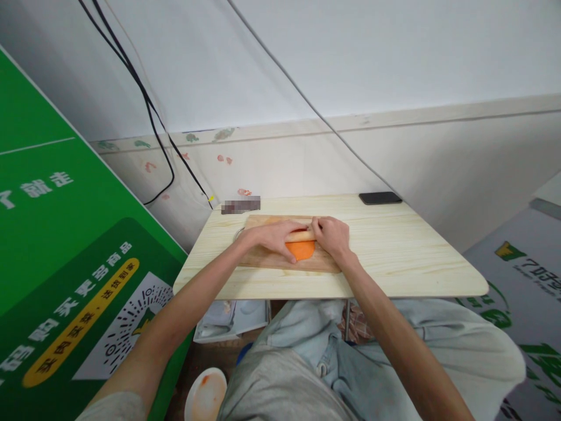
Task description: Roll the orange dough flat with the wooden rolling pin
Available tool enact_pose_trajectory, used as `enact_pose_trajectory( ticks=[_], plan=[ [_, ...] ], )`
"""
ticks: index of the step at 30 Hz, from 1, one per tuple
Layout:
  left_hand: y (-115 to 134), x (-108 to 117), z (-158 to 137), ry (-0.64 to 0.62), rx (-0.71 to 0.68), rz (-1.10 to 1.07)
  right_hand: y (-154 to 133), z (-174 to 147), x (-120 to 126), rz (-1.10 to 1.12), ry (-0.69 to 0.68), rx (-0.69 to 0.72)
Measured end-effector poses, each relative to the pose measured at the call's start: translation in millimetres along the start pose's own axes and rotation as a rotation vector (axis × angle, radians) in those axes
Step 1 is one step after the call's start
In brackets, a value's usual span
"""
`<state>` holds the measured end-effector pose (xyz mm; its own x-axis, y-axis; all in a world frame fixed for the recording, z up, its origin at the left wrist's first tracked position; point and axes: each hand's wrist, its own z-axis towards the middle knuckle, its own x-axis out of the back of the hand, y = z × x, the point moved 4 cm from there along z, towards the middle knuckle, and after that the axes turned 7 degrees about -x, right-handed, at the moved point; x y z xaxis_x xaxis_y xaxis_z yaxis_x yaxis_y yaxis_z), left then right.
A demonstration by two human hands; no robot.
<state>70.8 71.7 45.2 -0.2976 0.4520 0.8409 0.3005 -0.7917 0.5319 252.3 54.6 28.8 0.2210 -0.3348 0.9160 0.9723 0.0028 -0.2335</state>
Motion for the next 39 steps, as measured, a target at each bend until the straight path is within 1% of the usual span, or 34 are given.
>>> enact_pose_trajectory(
  ticks=[4, 9, 13, 22, 28, 34, 36, 39],
  plan=[
    [-1.1, -1.1, -2.9, 0.021, 0.032, -0.004, 0.4, 0.2, -0.8, 0.003, 0.01, -0.004],
    [-8.1, -3.2, -3.1, 0.039, 0.013, 0.004, 1.1, 0.5, -1.9, -0.004, 0.015, 0.003],
    [-14.1, -3.2, -3.5, 0.047, 0.066, 0.048, 0.6, 0.4, -1.5, -0.007, 0.016, 0.017],
    [-2.6, -0.3, -5.1, 0.069, 0.055, 0.039, 0.5, 0.5, -1.5, 0.003, 0.007, 0.004],
    [-1.7, 0.9, -7.2, 0.071, 0.077, 0.055, -0.2, 0.0, -0.4, -0.003, 0.002, 0.001],
    [-6.4, -1.4, -11.1, 0.097, 0.059, -0.001, 0.4, 0.2, -0.9, -0.003, 0.009, -0.001],
    [-9.6, -1.6, -13.7, 0.084, 0.053, -0.013, 0.6, 0.3, -0.9, -0.001, 0.012, 0.002],
    [-12.8, -1.2, -17.6, 0.013, 0.01, 0.0, 0.7, 0.5, -0.8, 0.0, 0.009, -0.002]
  ],
)
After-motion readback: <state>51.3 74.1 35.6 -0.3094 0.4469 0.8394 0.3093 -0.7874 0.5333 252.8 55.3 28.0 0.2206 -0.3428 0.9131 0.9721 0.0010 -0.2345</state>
